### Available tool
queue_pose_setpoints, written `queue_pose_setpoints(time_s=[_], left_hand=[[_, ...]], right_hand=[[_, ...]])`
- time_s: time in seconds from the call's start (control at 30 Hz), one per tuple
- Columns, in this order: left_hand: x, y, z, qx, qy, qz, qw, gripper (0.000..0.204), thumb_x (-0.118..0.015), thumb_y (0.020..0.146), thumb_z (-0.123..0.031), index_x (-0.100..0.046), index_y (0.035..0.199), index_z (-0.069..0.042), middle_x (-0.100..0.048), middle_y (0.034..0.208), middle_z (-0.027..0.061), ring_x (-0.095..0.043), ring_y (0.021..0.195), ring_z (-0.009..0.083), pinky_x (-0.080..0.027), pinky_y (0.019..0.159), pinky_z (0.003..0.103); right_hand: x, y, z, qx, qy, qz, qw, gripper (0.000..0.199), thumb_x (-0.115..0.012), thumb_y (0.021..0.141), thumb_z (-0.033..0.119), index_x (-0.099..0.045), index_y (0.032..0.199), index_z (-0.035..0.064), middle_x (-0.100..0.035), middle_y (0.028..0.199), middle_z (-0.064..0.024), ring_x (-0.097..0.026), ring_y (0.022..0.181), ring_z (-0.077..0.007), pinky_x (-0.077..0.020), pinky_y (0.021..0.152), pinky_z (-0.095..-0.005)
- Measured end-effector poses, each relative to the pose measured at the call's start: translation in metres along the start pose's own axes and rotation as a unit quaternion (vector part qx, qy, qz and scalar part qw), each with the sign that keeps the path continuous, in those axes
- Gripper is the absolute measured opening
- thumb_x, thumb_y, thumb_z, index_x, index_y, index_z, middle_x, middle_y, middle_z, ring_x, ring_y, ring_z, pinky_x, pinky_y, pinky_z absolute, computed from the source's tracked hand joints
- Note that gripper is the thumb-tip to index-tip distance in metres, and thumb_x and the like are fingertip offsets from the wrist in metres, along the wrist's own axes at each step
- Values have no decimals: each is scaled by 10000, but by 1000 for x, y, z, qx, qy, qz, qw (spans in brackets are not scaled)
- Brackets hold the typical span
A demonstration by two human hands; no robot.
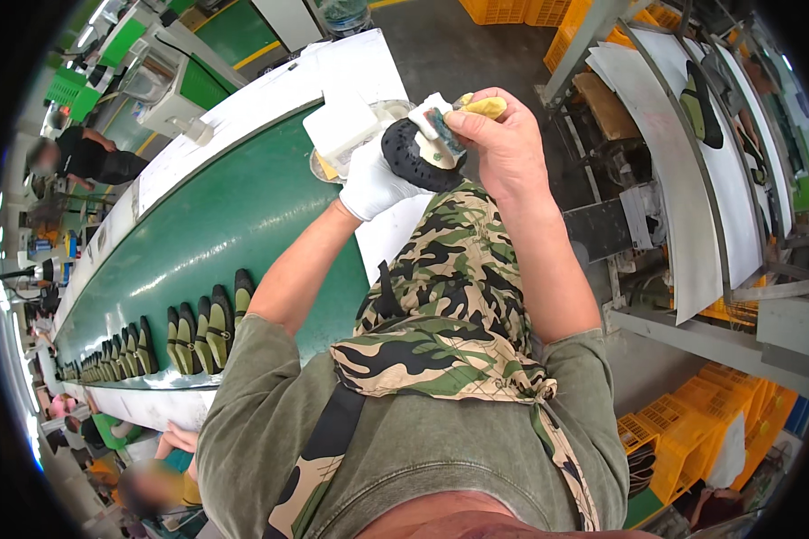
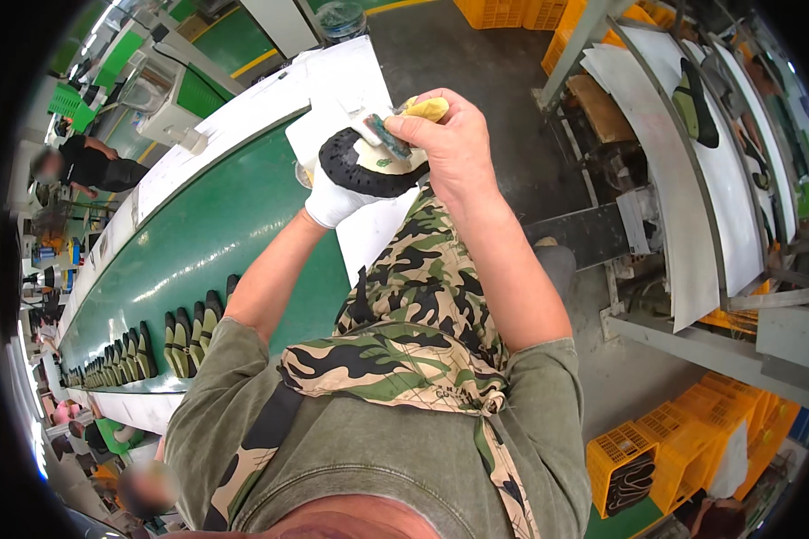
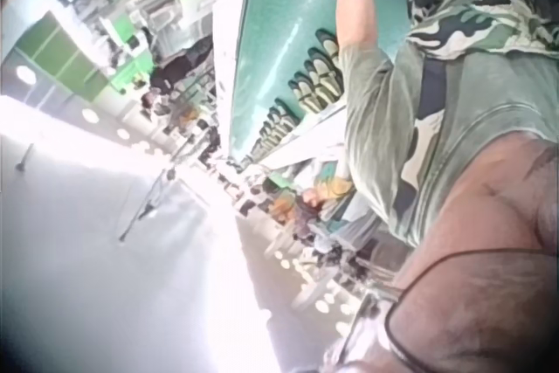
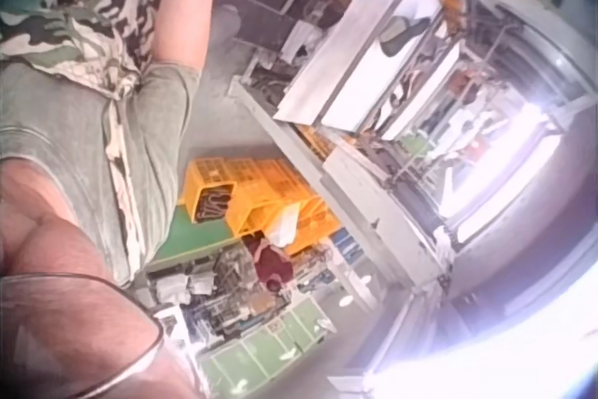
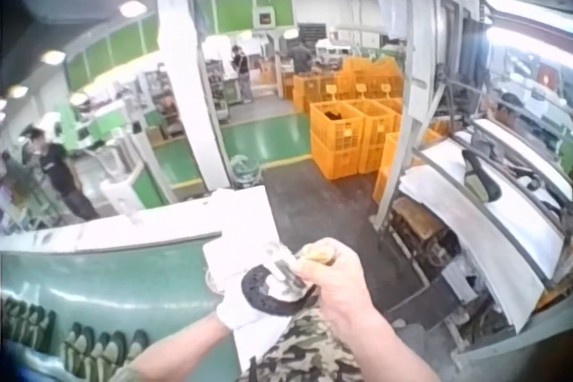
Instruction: The recorder applies adhesive to the soles of green shoes on an assembly line using a sponge and a small container of glue.
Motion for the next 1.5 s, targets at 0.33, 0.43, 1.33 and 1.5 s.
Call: queue_pose_setpoints(time_s=[0.33,0.43,1.33,1.5], left_hand=[[-14,-12,15,181,-246,158,939,764,-938,603,-207,-595,1259,-23,-687,1117,58,-627,1025,156,-500,941,320],[-17,-19,10,207,-342,179,899,799,-916,603,-179,-568,1296,17,-676,1129,64,-616,1035,151,-488,957,313],[-60,-36,58,396,-624,12,673,333,-616,917,-178,-610,1205,-12,-696,1089,129,-691,964,243,-571,901,400],[-72,-28,50,374,-619,37,690,322,-608,922,-147,-599,1219,-23,-696,1088,118,-697,955,235,-585,884,393]], right_hand=[[-4,40,23,68,-18,9,997,222,-791,765,17,-608,888,41,-646,826,-37,-575,703,-103,-461,650,-251],[4,50,22,96,1,3,995,235,-785,769,4,-598,909,35,-647,838,-52,-586,722,-115,-470,661,-256],[69,-48,-41,6,-60,111,992,242,-769,760,-22,-551,821,65,-646,958,-84,-579,840,-106,-468,744,-247],[85,-74,-37,-3,-54,102,993,284,-794,753,41,-521,814,85,-624,933,-105,-565,903,-131,-443,737,-242]])
Point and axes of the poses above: each hand's wrist, its own y-axis towards the middle knuckle, its own x-axis out of the back of the hand, z = x × y, the point moved 10 cm from there along y, towards the middle knuckle
